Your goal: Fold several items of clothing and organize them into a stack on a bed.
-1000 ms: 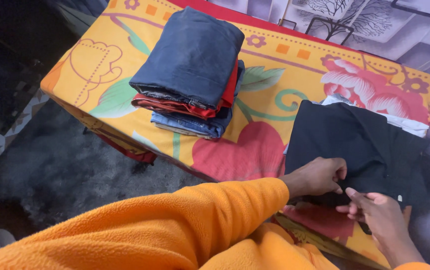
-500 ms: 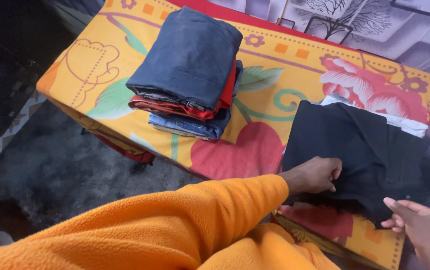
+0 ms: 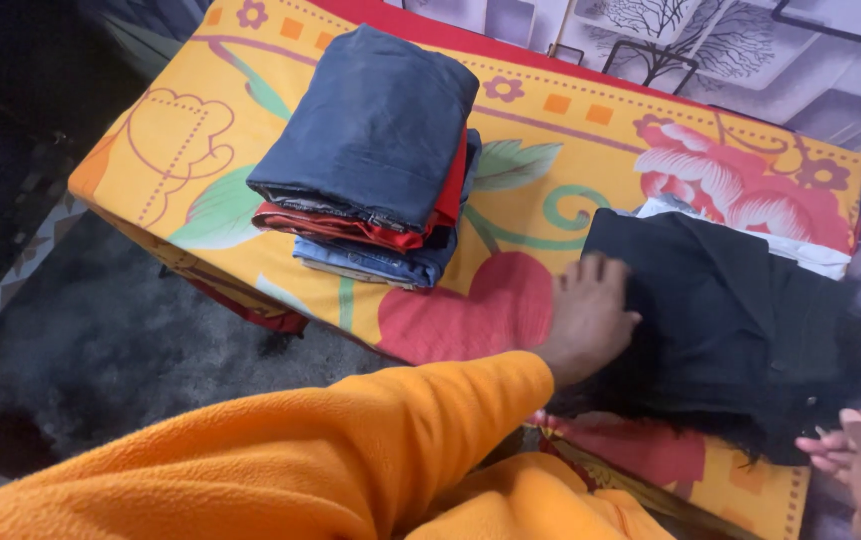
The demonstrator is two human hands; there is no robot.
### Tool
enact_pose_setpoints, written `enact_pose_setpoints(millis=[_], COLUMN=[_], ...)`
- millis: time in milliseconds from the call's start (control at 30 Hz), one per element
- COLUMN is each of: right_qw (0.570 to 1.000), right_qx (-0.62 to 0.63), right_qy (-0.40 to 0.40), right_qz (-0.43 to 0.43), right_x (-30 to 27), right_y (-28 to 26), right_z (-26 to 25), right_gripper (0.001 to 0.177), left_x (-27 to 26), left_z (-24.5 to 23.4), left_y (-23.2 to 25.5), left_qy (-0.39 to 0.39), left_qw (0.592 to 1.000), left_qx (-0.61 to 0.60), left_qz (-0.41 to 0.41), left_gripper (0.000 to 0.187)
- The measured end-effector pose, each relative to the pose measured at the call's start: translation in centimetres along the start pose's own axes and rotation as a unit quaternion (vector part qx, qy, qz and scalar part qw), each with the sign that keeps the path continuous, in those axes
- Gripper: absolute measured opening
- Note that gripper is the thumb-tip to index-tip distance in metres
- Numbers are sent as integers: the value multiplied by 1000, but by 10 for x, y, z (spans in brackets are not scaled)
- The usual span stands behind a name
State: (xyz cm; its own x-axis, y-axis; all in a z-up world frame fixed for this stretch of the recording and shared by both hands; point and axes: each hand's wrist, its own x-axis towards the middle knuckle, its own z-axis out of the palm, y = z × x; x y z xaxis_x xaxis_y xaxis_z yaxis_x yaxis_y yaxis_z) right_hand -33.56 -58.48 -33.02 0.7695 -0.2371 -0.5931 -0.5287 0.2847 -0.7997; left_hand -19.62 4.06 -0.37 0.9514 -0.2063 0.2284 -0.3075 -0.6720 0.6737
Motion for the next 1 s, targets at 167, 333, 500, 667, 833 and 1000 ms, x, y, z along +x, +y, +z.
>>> enact_pose_setpoints(millis=[167,333,500,667,833,1000], right_qw=[800,670,623,644,759,689], right_qx=[-460,-574,-682,-688,-536,-575], right_qy=[177,159,159,119,0,112], right_qz=[-343,-443,-349,-312,-371,-427], right_x=[-199,-227,-168,-183,-234,-272], right_y=[-146,-162,-130,-153,-149,-142], right_z=[307,433,417,422,460,483], right_gripper=[58,83,92,94,86,108], left_x=[19,18,8,20,48,62], left_z=[14,30,52,27,43,64], left_y=[-64,-77,-67,-31,-22,-6], left_qy=[-60,-266,-119,-184,-234,-276], left_qw=[971,890,910,868,801,790], left_qx=[-85,-274,-176,-286,-408,-398], left_qz=[-217,-250,-356,-362,-370,-375], left_gripper=[79,74,79,54,45,44])
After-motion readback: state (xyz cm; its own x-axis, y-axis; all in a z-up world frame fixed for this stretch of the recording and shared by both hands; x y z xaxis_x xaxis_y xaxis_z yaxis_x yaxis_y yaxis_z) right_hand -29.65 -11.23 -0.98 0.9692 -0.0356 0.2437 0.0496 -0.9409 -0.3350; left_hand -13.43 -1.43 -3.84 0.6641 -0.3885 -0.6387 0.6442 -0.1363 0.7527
